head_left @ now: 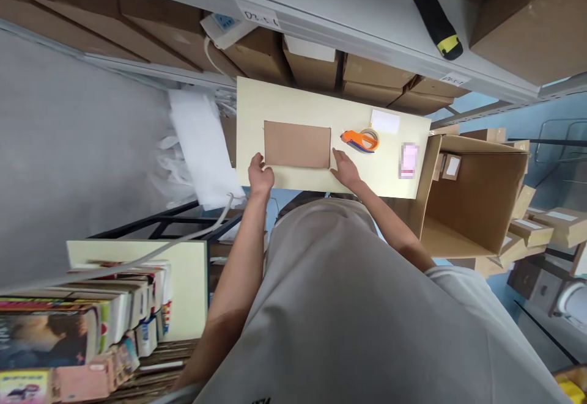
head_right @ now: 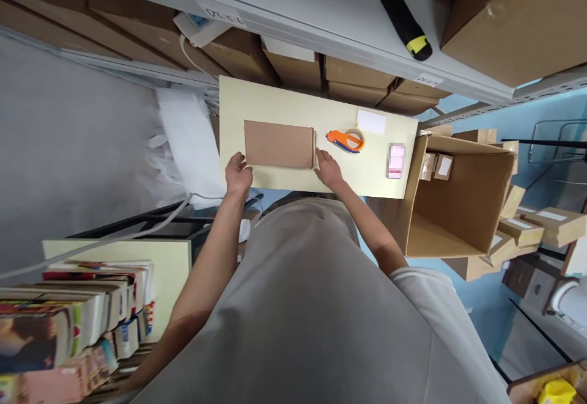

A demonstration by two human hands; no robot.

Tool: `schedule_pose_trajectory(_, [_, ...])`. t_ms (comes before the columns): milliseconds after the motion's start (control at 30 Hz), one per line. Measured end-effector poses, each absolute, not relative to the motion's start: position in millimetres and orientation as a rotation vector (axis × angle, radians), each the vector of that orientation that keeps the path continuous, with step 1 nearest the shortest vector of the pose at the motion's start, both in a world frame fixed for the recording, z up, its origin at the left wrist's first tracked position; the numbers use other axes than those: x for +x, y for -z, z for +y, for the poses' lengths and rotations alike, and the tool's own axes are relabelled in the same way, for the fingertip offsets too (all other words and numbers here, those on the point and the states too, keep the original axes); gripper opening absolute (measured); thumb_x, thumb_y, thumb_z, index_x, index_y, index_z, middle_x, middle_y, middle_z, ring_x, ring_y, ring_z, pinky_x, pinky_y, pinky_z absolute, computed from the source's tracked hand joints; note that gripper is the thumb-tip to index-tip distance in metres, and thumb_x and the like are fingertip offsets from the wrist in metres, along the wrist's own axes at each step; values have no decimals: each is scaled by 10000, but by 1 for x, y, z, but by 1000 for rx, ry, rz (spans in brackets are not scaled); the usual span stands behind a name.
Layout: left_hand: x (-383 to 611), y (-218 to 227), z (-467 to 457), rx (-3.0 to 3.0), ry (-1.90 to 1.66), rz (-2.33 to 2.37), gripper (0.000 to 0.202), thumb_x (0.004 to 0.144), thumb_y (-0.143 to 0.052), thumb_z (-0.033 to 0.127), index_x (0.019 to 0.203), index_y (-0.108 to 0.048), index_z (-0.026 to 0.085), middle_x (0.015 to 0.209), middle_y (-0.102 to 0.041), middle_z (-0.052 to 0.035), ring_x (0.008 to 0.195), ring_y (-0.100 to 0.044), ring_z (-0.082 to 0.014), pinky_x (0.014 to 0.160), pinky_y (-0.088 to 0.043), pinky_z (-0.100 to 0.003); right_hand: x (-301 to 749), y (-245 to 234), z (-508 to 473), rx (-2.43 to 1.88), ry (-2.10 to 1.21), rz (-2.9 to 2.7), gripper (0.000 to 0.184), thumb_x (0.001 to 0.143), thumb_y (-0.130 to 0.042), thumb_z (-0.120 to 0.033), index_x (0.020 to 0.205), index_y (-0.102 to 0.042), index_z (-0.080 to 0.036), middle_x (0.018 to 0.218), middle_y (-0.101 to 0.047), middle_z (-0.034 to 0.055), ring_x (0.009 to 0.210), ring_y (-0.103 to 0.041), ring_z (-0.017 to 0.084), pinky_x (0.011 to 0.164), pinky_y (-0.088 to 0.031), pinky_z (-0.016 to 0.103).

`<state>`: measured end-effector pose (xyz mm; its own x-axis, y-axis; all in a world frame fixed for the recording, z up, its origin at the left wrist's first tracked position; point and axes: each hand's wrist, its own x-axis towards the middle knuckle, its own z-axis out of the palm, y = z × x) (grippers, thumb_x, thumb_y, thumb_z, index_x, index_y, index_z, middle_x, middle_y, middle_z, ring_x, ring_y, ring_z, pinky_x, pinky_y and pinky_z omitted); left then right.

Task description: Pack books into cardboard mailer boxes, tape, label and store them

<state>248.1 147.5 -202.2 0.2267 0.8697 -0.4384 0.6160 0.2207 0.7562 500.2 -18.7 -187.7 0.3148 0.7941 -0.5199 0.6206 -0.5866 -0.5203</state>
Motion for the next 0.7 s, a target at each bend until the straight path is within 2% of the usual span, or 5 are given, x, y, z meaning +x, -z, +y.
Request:
schedule_pose_trajectory(133, [267,175,137,1435,-495,1660,681,855,-599,168,1536,-613,164,1666,-612,-237,1550,-607,-313,1300,-496,-510,534,179,-47,-2592,-741,-1175,573,1097,-515,-202,1647,-531,-42,1677,-548,310,1571,-492,406,1355,-357,587])
schedule_pose_trajectory(300, [335,155,112,1543,-552,1350,498,870,-573,110,1339,-727,180,1470,-756,-172,1442,-701,-269,1324,-489,-468,569,193,-47,-2676,-793,-1171,549,1045,-511,-126,1565,-561,42,1523,-656,347,1480,-570,400,1373,-313,585])
schedule_pose_trajectory(467, [411,161,74,1263,-237,1159,380,864,-629,72,1210,-739,182,1386,-802,-178,1340,-766,-275,1284,-533,-481,578,201,-34,-2605,-884,-1102,522,1026,-473,-68,1526,-616,-33,1370,-765,293,1394,-681,364,1319,-435,534])
schedule_pose_trajectory(600, [437,163,57,1206,-195,1165,323,822,-703,80,1130,-724,175,1237,-830,-210,1144,-830,-323,1171,-613,-564,575,175,-36,-2558,-913,-937,542,1058,-522,-234,1565,-571,-49,1347,-779,282,1286,-759,378,1227,-534,523])
schedule_pose_trajectory(700, [444,153,61,1207,-276,1127,289,824,-725,98,1092,-703,206,1182,-835,-162,1071,-832,-282,1127,-637,-530,568,143,-34,-2347,-863,-768,552,1084,-465,-395,1558,-568,-132,1328,-799,235,1193,-790,384,1096,-616,549])
